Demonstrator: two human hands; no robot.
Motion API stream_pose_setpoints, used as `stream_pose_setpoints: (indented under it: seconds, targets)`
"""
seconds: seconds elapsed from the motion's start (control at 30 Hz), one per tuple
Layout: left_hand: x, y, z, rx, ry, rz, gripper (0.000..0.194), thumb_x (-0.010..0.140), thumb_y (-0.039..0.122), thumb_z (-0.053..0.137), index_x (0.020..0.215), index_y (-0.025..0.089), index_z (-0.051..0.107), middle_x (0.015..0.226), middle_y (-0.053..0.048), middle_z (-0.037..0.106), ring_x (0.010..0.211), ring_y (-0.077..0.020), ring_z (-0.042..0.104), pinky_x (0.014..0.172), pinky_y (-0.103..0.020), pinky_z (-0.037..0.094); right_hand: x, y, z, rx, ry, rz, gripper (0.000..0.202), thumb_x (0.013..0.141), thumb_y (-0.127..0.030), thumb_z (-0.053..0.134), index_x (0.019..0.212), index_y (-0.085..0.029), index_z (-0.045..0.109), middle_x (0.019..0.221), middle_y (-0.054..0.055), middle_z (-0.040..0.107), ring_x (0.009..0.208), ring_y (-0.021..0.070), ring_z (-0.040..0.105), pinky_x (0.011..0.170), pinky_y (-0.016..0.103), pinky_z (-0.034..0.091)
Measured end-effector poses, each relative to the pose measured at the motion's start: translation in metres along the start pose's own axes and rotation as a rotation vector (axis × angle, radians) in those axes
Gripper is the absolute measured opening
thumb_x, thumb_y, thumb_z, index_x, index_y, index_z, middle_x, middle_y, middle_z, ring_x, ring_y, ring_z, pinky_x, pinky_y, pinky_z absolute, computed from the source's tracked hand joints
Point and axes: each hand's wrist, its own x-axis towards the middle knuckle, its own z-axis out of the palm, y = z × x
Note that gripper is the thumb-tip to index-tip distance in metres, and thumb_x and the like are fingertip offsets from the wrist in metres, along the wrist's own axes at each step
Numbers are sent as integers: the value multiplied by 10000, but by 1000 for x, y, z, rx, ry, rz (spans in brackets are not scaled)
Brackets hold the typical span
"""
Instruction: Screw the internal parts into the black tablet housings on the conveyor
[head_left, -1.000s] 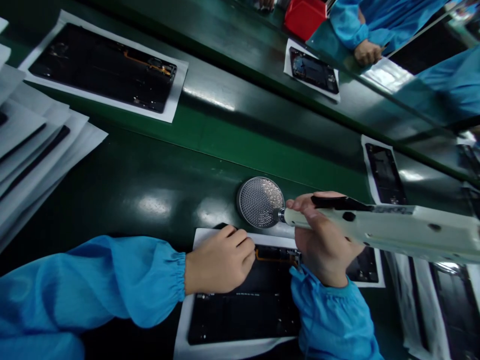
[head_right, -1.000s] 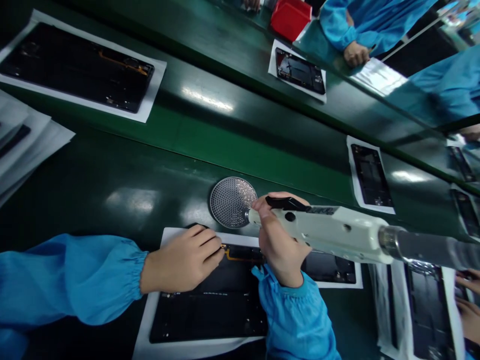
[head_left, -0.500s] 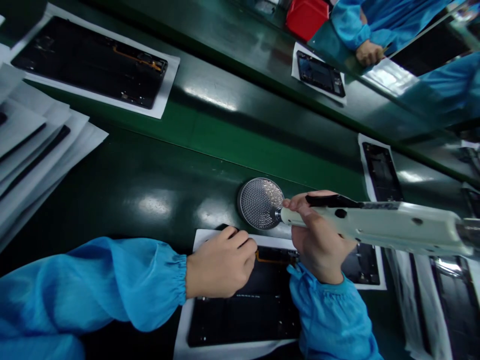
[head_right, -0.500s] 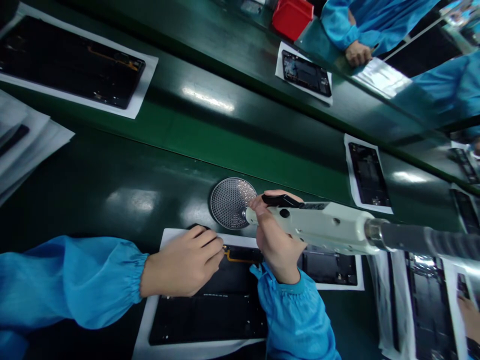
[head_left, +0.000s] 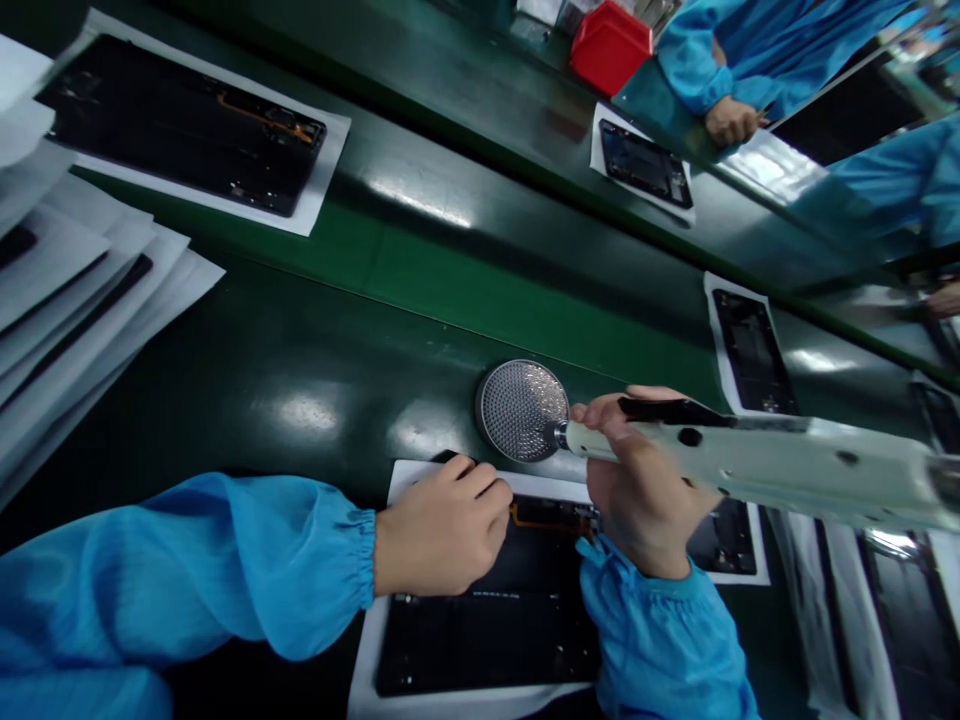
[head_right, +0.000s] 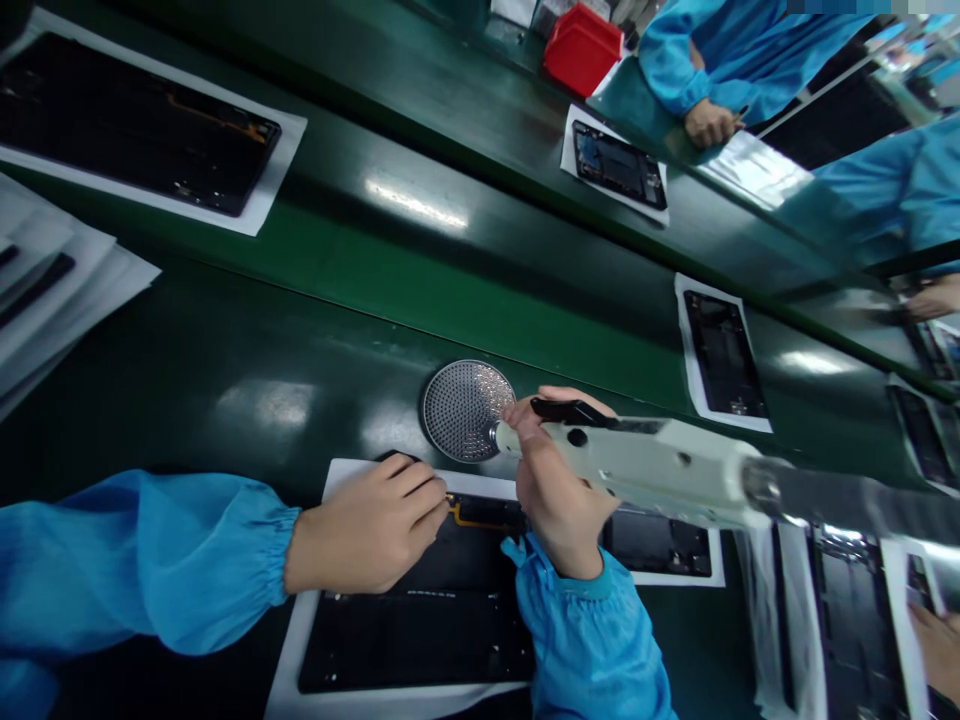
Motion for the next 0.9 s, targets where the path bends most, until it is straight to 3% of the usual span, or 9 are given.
stream_pose_setpoints:
  seconds: [0.2, 0.37, 0.73, 0.9]
  targets:
    - [1, 0, 3, -53, 50, -40, 203, 951, 158, 501, 879, 79, 673, 907, -124, 631, 850, -238, 552, 724, -379, 438, -27, -28, -8, 35, -151, 1, 261, 761, -108, 679, 975, -251, 721, 670, -4, 595, 697, 167, 573, 697, 371, 521]
    - [3, 0, 1, -60, 50, -49, 220, 949, 156, 512, 787, 83, 643, 820, -105, 597, 791, -218, 519, 677, -352, 392, -53, -25, -16, -25, -339, 74, 311, 830, -84, 629, 1078, -267, 671, 793, 14, 632, 771, 183, 606, 748, 415, 557]
    - [3, 1, 4, -40, 91, -46, 232, 919, 157, 558, 708, 108, 640, 787, -93, 577, 777, -220, 503, 632, -350, 312, -61, -14, -19, -164, -315, 111, 282, 842, -147, 649, 1090, -281, 634, 878, 23, 653, 823, 213, 659, 799, 455, 558]
    - [3, 1, 3, -39, 95, -42, 234, 922, 156, 558, 709, 105, 642, 784, -96, 576, 778, -219, 503, 628, -347, 303, -60, -13, -18, -169, -326, 111, 288, 825, -156, 652, 1075, -298, 628, 825, 6, 625, 823, 212, 645, 791, 448, 563]
